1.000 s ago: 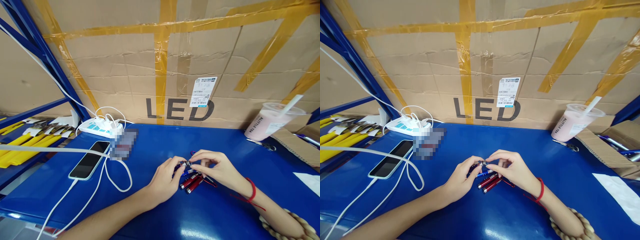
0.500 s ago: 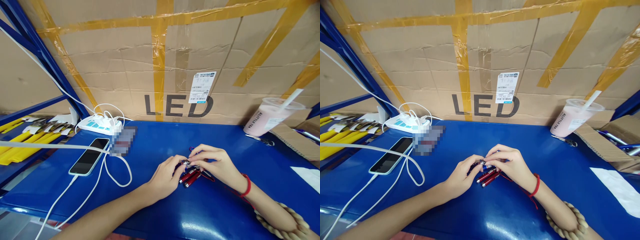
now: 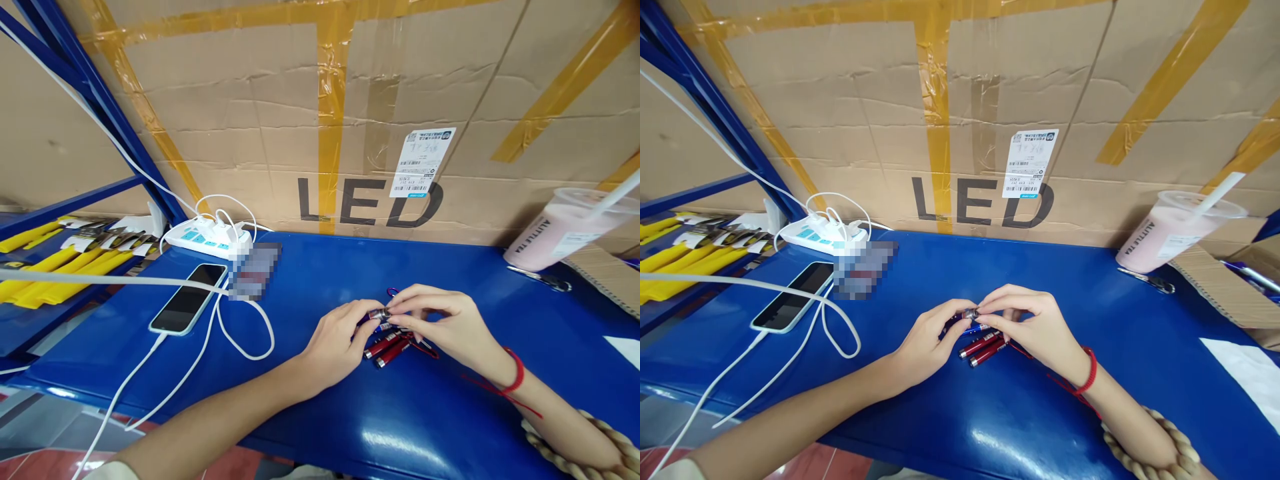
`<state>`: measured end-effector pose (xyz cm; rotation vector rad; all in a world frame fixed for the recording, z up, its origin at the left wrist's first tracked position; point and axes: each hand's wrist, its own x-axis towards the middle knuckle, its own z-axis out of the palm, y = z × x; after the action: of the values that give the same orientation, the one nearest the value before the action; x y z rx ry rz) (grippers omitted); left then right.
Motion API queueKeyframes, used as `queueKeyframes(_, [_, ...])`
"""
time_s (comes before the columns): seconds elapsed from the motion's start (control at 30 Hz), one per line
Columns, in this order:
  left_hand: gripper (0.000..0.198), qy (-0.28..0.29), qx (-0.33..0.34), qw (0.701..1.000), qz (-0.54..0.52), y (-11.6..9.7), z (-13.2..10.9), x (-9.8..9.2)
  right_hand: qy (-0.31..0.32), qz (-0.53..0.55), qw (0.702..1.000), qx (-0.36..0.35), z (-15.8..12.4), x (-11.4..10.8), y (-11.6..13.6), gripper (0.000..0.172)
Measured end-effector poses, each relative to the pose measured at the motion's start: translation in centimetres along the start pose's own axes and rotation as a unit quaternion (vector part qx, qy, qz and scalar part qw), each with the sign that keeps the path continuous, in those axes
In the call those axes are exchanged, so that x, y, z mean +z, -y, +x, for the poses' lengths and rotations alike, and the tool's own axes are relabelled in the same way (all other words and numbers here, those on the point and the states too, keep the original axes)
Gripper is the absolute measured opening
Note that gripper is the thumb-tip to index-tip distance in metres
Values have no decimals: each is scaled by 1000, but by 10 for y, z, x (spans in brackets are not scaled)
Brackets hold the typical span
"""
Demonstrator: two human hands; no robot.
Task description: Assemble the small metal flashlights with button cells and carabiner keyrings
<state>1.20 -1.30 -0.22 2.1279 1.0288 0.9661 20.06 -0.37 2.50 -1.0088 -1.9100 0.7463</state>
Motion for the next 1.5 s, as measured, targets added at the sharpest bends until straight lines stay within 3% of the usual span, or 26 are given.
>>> queueKeyframes(0.33, [16, 5, -20, 999, -42, 0, -1, 0, -24, 58, 998, 27, 1, 1, 1, 9])
queueKeyframes(0.6, [22, 9, 57, 998, -8, 1, -1, -1, -3, 94, 995, 41, 2, -1, 1, 10])
queueKeyframes(0.9, [26, 28, 101, 994, -44, 2, -5, 1, 61, 31, 997, 23, 4, -4, 4, 19])
queueKeyframes(1.2, [23, -48, 123, 991, -16, 4, -3, 4, 37, 59, 995, 74, 2, 3, 2, 15])
queueKeyframes(1.5, [22, -68, 134, 988, 24, 6, 0, 1, 7, 63, 993, 100, 0, 7, 0, 19])
